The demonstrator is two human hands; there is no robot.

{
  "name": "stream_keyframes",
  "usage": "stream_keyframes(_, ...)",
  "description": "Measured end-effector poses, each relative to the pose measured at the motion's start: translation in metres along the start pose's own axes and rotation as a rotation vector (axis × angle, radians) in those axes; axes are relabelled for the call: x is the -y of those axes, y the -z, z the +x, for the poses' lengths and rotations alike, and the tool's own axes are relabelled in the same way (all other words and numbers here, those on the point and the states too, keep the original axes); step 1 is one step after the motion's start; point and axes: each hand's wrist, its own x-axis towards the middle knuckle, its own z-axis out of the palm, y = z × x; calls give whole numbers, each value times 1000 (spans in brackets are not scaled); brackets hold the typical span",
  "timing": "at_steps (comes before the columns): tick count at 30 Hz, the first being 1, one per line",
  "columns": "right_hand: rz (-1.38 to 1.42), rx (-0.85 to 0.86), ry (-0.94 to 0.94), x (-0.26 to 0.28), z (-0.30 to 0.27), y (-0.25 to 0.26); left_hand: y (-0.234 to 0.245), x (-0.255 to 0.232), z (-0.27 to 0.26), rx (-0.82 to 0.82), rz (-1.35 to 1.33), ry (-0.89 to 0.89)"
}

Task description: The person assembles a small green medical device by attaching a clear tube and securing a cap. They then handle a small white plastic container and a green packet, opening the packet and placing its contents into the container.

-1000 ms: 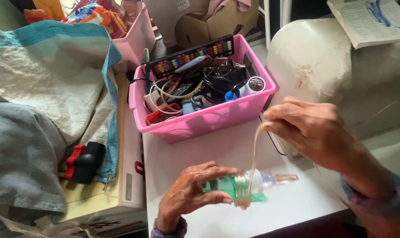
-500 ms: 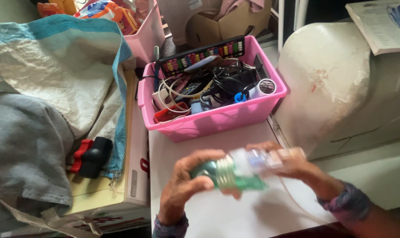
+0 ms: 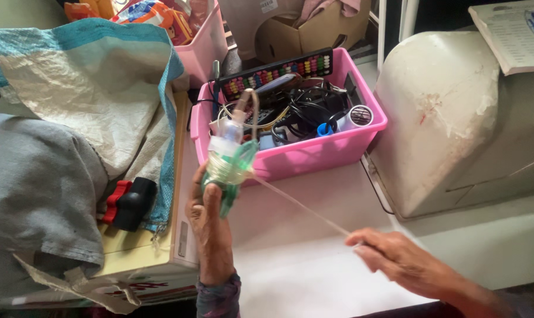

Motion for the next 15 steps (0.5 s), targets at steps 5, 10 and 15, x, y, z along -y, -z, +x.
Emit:
stream_keyframes(5, -212, -376, 473, -10, -30, 24, -4, 1, 5, -37, -6, -32)
stream_keyframes(10, -299, -507, 387, -6, -59, 40, -15, -2, -6, -18, 135, -41)
stream_keyframes(15, -411, -610, 420, 10, -70, 46, -24, 5, -4, -3, 211, -65)
